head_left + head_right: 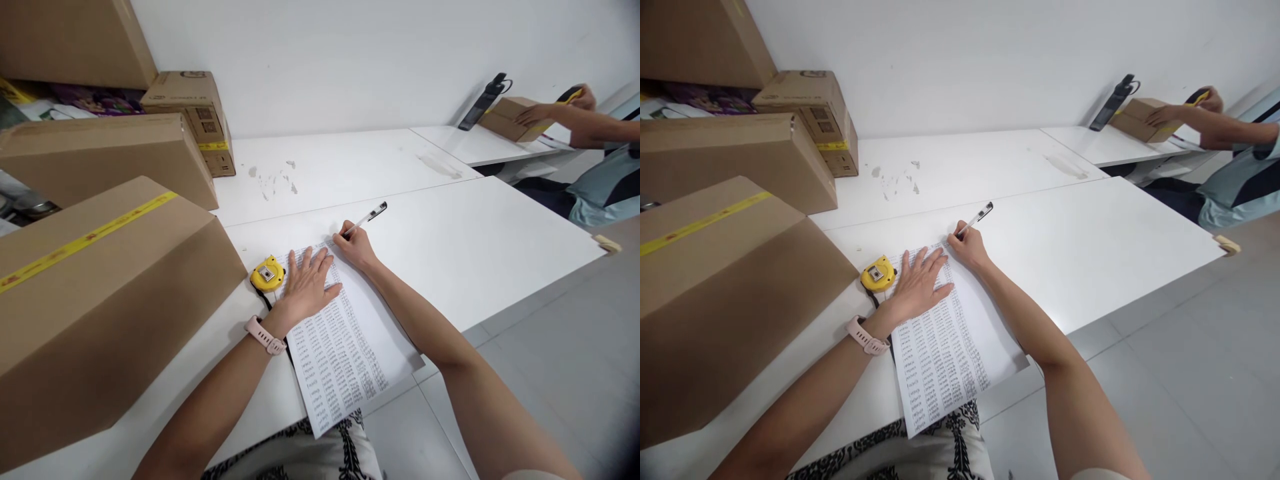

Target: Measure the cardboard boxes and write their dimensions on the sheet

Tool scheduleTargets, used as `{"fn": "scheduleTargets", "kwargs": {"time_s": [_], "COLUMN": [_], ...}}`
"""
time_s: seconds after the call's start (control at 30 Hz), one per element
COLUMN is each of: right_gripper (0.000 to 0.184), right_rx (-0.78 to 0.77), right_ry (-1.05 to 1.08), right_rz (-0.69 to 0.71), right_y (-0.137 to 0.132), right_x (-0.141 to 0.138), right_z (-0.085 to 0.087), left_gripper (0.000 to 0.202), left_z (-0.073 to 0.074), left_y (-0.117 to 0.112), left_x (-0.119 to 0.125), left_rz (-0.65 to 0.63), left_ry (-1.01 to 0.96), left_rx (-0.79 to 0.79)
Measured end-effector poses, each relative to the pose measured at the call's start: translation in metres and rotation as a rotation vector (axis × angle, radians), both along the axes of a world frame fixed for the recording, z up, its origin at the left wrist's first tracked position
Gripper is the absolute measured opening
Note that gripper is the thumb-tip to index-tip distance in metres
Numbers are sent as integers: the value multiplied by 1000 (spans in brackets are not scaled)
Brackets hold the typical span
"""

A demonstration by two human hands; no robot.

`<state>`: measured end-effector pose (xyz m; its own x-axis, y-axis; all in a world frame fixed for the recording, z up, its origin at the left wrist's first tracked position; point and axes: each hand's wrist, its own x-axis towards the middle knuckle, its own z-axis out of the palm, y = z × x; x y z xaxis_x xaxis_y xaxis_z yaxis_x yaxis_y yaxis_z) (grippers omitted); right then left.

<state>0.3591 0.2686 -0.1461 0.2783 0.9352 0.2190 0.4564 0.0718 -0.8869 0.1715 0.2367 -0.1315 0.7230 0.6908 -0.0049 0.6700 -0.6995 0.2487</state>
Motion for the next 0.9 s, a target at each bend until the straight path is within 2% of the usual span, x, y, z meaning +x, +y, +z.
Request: {"fn": "scheduleTargets", "kwargs": {"time_s": [0.9], "right_gripper": [18], "right_rx": [8], "right_ry": [26], "right_rz": [-10], "right_y": [0], "right_x": [-2], "right_z": [3], "left_gripper": [65], "left_z": [-3], "left_y": [0], "left_x": [0], "left_rz": [-5], "left_ry": [-8], "left_rx": [11]}}
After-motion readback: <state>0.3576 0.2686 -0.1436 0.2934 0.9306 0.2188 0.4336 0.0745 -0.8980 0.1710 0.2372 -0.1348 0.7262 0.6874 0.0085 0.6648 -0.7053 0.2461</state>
